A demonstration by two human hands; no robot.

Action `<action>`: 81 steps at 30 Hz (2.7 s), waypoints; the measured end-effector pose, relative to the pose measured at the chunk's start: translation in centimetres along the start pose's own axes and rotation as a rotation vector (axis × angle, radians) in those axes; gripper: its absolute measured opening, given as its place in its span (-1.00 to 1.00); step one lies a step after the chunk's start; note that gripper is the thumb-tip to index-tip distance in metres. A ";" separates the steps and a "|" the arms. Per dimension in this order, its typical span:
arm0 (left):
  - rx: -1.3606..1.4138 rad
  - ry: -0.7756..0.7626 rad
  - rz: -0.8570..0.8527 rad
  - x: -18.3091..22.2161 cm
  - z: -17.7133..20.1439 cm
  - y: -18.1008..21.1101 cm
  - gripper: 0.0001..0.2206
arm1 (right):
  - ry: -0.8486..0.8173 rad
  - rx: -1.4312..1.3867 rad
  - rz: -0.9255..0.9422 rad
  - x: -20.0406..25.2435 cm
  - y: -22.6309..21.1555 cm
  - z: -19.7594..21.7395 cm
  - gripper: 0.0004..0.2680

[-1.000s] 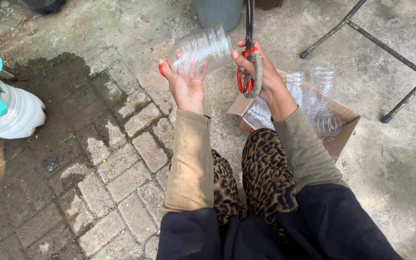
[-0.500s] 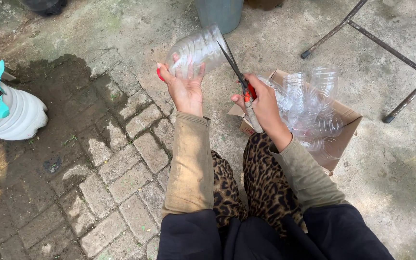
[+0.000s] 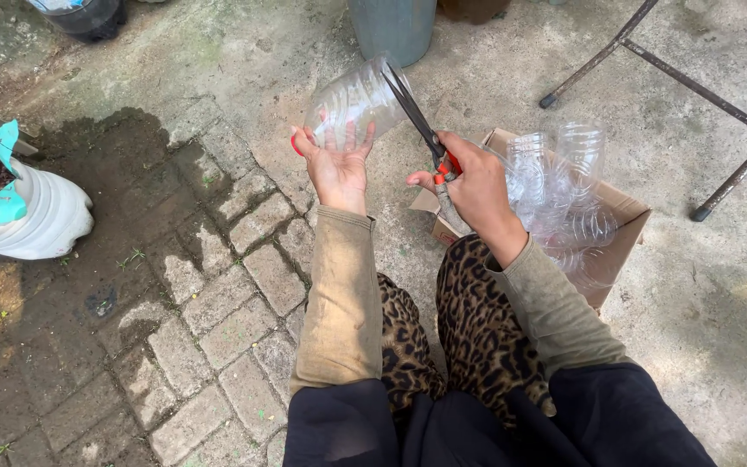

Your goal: Cutting the top sections off of clear plastic bottles and placing the resulting pieces into a cardboard box.

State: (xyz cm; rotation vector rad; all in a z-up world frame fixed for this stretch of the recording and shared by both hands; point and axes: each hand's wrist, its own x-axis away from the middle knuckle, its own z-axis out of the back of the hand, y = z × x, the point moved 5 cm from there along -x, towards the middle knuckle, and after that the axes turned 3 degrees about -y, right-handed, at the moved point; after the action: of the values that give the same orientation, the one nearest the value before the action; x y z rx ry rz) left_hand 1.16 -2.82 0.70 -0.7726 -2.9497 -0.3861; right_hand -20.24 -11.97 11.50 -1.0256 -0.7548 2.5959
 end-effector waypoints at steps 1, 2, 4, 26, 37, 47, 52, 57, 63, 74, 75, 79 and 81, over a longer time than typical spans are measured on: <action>0.001 -0.002 0.000 -0.1 0.0 0.0 -0.23 | 0.002 0.001 0.002 -0.1 -0.1 0.2 -0.43; 0.014 0.004 0.011 -0.1 0.2 -0.1 -0.23 | -0.006 0.005 -0.006 -0.1 -0.1 0.3 -0.43; 0.029 0.008 0.023 -0.1 0.2 -0.3 -0.22 | -0.013 0.010 -0.012 -0.1 -0.2 0.5 -0.43; 0.103 0.077 0.038 -0.4 1.3 -0.8 -0.25 | -0.012 0.130 0.084 -0.8 -0.5 1.1 -0.43; 0.129 0.089 0.028 -0.4 1.3 -0.7 -0.22 | -0.019 0.201 0.099 -1.2 -0.2 0.9 -0.41; 0.131 0.121 0.022 0.0 0.9 -0.7 -0.21 | 0.020 0.220 0.160 -1.1 0.1 0.8 -0.43; 0.131 0.132 0.021 0.0 0.9 -0.8 -0.25 | -0.025 0.232 0.104 -1.3 0.1 0.5 -0.44; 0.144 0.116 0.056 -0.6 0.5 -1.2 -0.31 | 0.028 -0.299 -0.163 -1.3 2.7 -0.4 -0.67; 0.140 0.069 0.181 -0.9 0.9 -1.3 -0.39 | 0.048 -0.381 -0.405 -1.0 2.2 0.3 -0.77; 0.302 -0.023 0.236 -1.7 1.0 0.0 -0.50 | -0.079 -0.290 -0.296 -0.3 0.9 1.2 -0.71; 0.321 -0.054 0.248 -1.8 0.8 0.0 -0.48 | -0.088 -0.281 -0.298 -0.3 0.9 1.2 -0.71; 0.317 -0.102 0.259 -1.6 0.8 0.1 -0.47 | -0.110 -0.210 -0.296 -0.1 0.2 1.4 -0.70; 0.306 -0.102 0.252 -1.8 1.1 0.1 -0.50 | -0.107 -0.194 -0.231 -0.1 -0.3 1.8 -0.69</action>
State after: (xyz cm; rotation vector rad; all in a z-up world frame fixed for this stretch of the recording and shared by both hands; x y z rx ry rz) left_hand 2.74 -3.33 -0.53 -1.1260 -2.8476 0.1224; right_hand -21.35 -12.45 12.83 -0.7992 -1.0996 2.4296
